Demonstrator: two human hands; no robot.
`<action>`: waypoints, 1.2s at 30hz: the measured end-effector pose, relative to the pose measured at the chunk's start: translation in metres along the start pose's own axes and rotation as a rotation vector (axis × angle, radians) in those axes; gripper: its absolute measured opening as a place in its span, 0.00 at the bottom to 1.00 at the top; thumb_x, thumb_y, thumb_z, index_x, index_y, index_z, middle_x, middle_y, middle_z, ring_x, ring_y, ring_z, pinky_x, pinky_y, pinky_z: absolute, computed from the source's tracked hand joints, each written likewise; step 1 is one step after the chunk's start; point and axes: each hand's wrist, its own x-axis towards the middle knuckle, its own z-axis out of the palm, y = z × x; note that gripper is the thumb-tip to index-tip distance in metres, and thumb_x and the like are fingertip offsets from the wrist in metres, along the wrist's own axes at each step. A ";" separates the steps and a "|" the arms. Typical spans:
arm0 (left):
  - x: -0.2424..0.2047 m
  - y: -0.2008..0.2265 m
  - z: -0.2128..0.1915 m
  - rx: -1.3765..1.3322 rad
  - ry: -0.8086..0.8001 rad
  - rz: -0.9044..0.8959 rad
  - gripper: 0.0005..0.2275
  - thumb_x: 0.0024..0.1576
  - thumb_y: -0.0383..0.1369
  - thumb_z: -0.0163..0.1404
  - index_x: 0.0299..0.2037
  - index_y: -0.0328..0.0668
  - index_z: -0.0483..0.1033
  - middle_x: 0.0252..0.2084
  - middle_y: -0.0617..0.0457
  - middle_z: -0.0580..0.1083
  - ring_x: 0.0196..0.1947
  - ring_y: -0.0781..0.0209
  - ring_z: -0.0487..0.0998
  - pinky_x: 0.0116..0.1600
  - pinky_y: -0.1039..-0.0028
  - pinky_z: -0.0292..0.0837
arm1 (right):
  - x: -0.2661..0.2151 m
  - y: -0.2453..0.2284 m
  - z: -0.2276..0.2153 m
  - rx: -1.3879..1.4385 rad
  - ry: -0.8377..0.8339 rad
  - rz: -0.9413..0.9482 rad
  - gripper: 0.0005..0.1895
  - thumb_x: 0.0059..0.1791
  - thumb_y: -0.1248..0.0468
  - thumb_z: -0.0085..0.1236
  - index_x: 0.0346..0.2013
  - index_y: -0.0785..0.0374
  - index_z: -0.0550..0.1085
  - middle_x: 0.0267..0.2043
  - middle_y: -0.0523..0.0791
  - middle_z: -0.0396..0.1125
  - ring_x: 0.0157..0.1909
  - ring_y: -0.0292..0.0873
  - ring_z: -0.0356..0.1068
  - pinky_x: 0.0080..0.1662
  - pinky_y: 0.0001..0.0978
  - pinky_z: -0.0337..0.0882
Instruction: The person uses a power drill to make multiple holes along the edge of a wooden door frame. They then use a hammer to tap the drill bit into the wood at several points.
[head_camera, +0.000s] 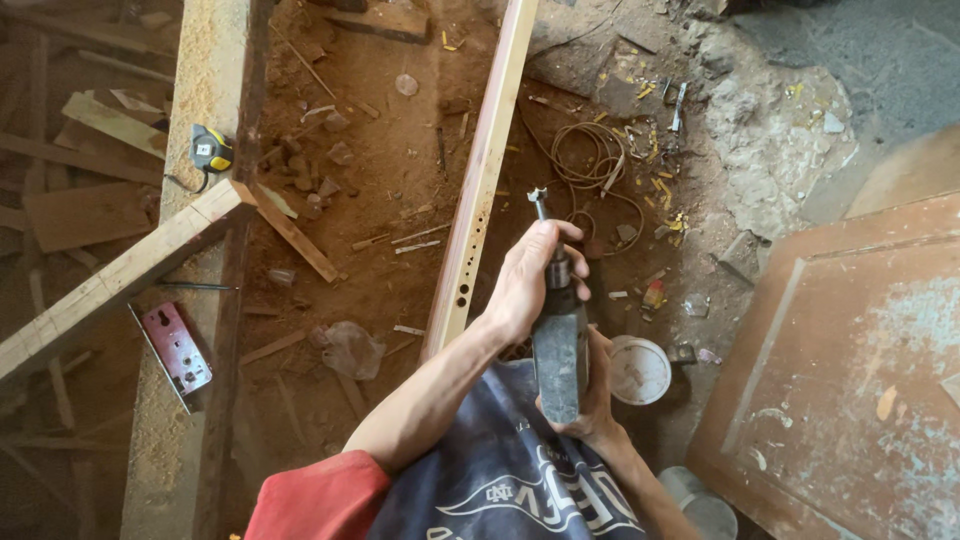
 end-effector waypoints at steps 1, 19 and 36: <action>0.000 0.000 -0.001 -0.007 0.003 -0.012 0.20 0.69 0.49 0.35 0.52 0.37 0.68 0.33 0.48 0.74 0.29 0.59 0.78 0.38 0.68 0.75 | 0.004 -0.003 -0.002 -0.021 -0.009 -0.024 0.48 0.40 0.63 0.62 0.70 0.73 0.50 0.65 0.58 0.52 0.63 0.58 0.57 0.63 0.52 0.61; 0.003 0.000 -0.006 -0.085 0.023 -0.025 0.18 0.70 0.47 0.34 0.46 0.39 0.67 0.26 0.51 0.72 0.22 0.61 0.75 0.30 0.70 0.73 | 0.010 -0.014 -0.004 -0.034 -0.014 -0.036 0.48 0.38 0.68 0.59 0.70 0.75 0.51 0.64 0.59 0.54 0.60 0.58 0.58 0.60 0.51 0.61; 0.001 -0.005 -0.014 -0.047 0.020 0.008 0.18 0.70 0.47 0.33 0.44 0.38 0.66 0.26 0.50 0.71 0.22 0.60 0.75 0.31 0.71 0.72 | -0.009 -0.010 0.002 0.249 0.011 0.214 0.48 0.42 0.62 0.67 0.68 0.80 0.52 0.55 0.56 0.63 0.50 0.50 0.70 0.50 0.41 0.73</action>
